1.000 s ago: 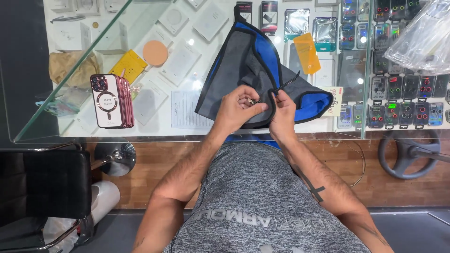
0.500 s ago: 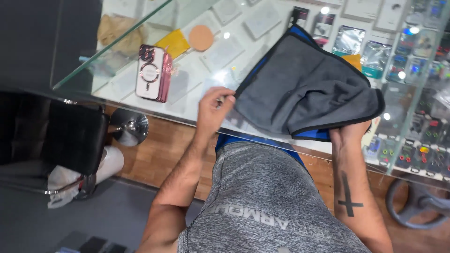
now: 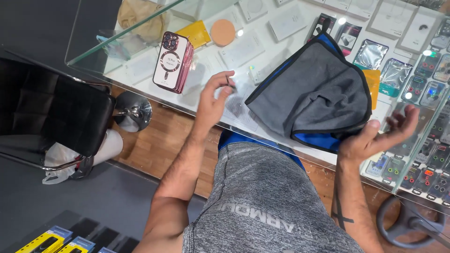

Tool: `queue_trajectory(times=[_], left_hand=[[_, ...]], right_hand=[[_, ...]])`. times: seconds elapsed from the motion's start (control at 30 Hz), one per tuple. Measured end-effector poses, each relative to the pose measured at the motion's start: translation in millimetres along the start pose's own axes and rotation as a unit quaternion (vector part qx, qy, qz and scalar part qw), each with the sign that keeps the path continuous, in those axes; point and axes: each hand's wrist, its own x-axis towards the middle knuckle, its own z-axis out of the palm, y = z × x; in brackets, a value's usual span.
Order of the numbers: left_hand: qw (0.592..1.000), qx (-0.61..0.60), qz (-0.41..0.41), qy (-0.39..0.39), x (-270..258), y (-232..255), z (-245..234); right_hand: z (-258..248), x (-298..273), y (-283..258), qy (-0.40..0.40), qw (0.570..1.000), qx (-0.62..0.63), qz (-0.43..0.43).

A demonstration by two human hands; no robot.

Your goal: Cleaning and detailing multiple phone cases using a microfiber cloth and a small cleaning tool on a service counter.

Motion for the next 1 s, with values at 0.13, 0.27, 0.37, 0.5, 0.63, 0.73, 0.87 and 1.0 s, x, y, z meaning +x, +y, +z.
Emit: queue_trajectory(times=[0.13, 0.27, 0.37, 0.5, 0.63, 0.73, 0.87, 1.0], left_hand=[[0.993, -0.093, 0.05, -0.055, -6.8, -4.2, 25.8], [0.963, -0.247, 0.057, -0.091, -12.8, 5.5, 51.9], [0.949, -0.294, 0.052, -0.105, -17.1, 6.8, 57.7], [0.933, -0.334, 0.029, -0.129, -23.4, -3.1, 56.9], [0.901, -0.405, -0.007, -0.155, -25.7, -7.8, 53.2], [0.924, -0.347, -0.016, -0.162, -21.4, 14.7, 41.4], [0.989, 0.134, 0.052, -0.037, 6.6, 41.0, -8.1], [0.896, 0.434, 0.061, 0.074, 42.9, -1.2, -87.0]], right_hand=[[15.5, -5.3, -30.4, -0.133, 0.982, 0.034, -0.129], [61.3, -45.5, -33.2, -0.382, 0.802, 0.4, 0.225], [68.9, -67.2, -23.4, -0.353, 0.78, 0.433, 0.281], [69.4, -62.6, -28.8, -0.324, 0.772, 0.446, 0.317], [75.7, -69.5, -25.7, -0.296, 0.76, 0.468, 0.339], [74.7, -75.7, -23.3, -0.274, 0.771, 0.466, 0.337], [65.5, -51.5, -36.9, -0.245, 0.796, 0.438, 0.338], [44.9, -46.7, -16.0, -0.221, 0.815, 0.418, 0.334]])
